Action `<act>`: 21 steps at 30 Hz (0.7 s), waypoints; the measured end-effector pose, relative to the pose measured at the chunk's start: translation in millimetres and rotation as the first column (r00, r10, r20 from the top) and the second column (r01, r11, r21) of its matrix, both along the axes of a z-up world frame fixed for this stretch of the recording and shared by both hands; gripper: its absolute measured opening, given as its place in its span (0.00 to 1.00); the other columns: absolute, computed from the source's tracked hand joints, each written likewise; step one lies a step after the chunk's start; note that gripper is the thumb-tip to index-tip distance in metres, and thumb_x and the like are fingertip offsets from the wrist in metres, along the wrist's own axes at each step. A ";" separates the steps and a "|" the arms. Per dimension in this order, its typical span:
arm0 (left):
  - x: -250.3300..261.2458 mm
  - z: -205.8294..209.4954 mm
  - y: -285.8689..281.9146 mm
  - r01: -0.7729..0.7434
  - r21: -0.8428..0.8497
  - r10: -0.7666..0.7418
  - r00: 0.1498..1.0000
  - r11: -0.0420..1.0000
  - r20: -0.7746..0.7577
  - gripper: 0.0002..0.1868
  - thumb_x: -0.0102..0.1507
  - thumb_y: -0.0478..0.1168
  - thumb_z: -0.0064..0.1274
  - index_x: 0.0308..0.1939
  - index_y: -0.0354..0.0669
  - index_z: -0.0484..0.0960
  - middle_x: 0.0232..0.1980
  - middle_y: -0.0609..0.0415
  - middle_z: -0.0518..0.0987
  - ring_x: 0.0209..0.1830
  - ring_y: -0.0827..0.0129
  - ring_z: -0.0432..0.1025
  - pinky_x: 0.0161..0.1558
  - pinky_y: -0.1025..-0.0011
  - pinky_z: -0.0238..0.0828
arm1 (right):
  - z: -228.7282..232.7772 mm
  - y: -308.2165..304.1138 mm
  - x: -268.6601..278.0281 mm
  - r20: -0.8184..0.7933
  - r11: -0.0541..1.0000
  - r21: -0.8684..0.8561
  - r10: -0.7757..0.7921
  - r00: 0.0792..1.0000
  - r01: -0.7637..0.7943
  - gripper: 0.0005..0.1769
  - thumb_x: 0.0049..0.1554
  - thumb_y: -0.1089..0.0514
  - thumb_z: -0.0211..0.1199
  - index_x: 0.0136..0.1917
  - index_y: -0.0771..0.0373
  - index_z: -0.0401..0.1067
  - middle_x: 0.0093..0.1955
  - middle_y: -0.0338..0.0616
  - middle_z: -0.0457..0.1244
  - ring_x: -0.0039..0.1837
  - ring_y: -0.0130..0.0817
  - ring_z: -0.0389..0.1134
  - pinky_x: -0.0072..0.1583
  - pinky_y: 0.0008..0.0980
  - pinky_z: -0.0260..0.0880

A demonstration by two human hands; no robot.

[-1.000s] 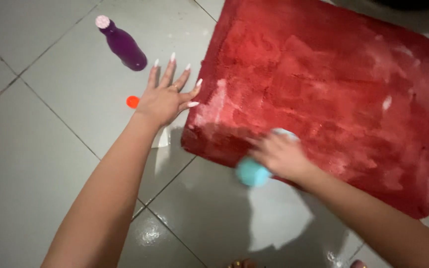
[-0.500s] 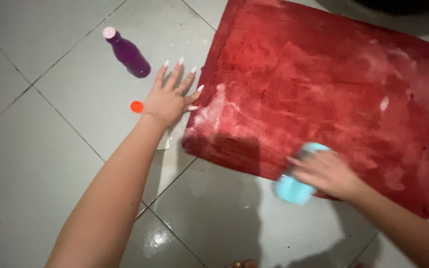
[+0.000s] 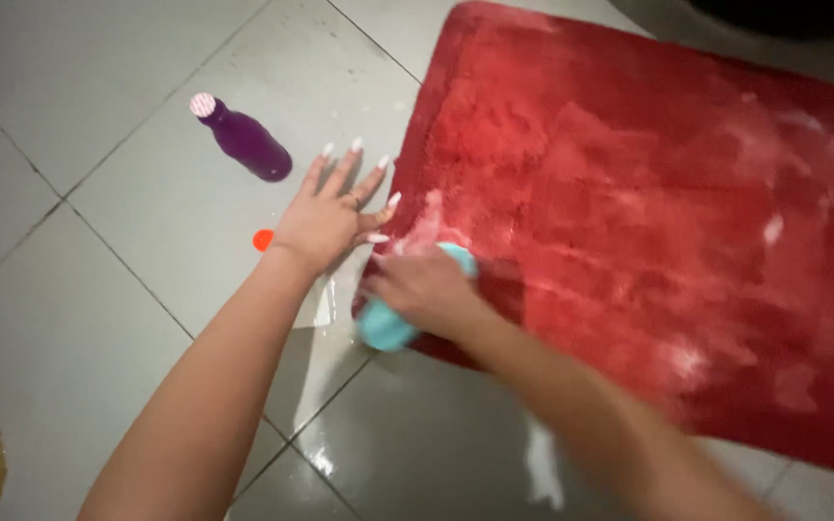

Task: Scrubbing a red rug on a tiled floor using a brush and cleaning agents.

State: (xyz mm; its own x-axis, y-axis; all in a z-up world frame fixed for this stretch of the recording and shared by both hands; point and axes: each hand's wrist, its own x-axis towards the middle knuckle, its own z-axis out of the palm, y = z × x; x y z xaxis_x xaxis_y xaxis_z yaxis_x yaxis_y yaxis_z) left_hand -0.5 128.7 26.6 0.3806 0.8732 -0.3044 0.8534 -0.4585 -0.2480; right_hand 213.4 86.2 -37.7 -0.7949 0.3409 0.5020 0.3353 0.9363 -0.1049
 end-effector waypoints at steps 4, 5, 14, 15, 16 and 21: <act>2.9 1.6 -6.5 0.068 -0.012 -0.068 0.996 0.998 -0.055 0.28 0.63 0.59 0.44 0.69 0.81 0.70 0.84 0.63 0.46 0.84 0.55 0.34 0.77 0.46 0.28 | -5.1 -5.0 -19.2 0.011 0.994 -0.099 -0.055 0.998 0.056 0.04 0.54 0.54 0.63 0.42 0.53 0.74 0.44 0.40 0.65 0.48 0.41 0.69 0.45 0.46 0.67; 3.6 3.6 -1.9 0.100 0.030 -0.099 0.994 0.995 -0.039 0.31 0.61 0.59 0.44 0.70 0.79 0.69 0.83 0.62 0.47 0.83 0.54 0.35 0.76 0.45 0.28 | -2.4 -3.2 -11.5 -0.007 0.997 -0.075 -0.036 0.999 0.035 0.04 0.54 0.53 0.63 0.41 0.53 0.73 0.45 0.42 0.66 0.47 0.43 0.69 0.43 0.46 0.67; 6.6 -1.8 -3.3 0.062 0.031 -0.060 0.996 0.998 -0.064 0.31 0.59 0.68 0.39 0.67 0.83 0.70 0.83 0.63 0.49 0.83 0.55 0.35 0.76 0.44 0.27 | -76.1 -127.7 351.2 0.271 0.970 -0.112 -0.178 0.946 0.214 0.06 0.59 0.65 0.66 0.47 0.55 0.75 0.42 0.42 0.69 0.40 0.34 0.68 0.35 0.30 0.63; 6.5 1.3 -4.4 0.063 0.034 -0.060 0.996 0.997 -0.073 0.31 0.59 0.68 0.39 0.67 0.83 0.70 0.83 0.63 0.49 0.83 0.55 0.35 0.76 0.44 0.27 | -58.7 -126.0 332.6 0.262 0.971 -0.111 -0.179 0.948 0.214 0.06 0.59 0.65 0.66 0.47 0.55 0.75 0.42 0.42 0.69 0.40 0.34 0.68 0.35 0.30 0.63; 6.0 4.3 -5.1 0.030 0.003 -0.030 0.995 1.000 -0.100 0.30 0.60 0.67 0.40 0.67 0.83 0.70 0.83 0.64 0.50 0.84 0.56 0.34 0.77 0.44 0.26 | -41.0 -124.1 313.8 0.283 0.966 -0.051 -0.229 0.931 0.253 0.05 0.55 0.60 0.67 0.45 0.53 0.75 0.39 0.41 0.68 0.39 0.36 0.68 0.36 0.37 0.66; 7.7 -2.9 -3.0 0.033 0.014 -0.031 0.995 0.999 -0.100 0.29 0.62 0.65 0.42 0.68 0.79 0.71 0.82 0.62 0.54 0.84 0.54 0.36 0.77 0.43 0.28 | -14.8 -74.7 174.2 0.252 0.916 -0.126 -0.342 0.905 0.381 0.19 0.49 0.58 0.66 0.55 0.51 0.78 0.40 0.40 0.68 0.41 0.40 0.69 0.39 0.43 0.71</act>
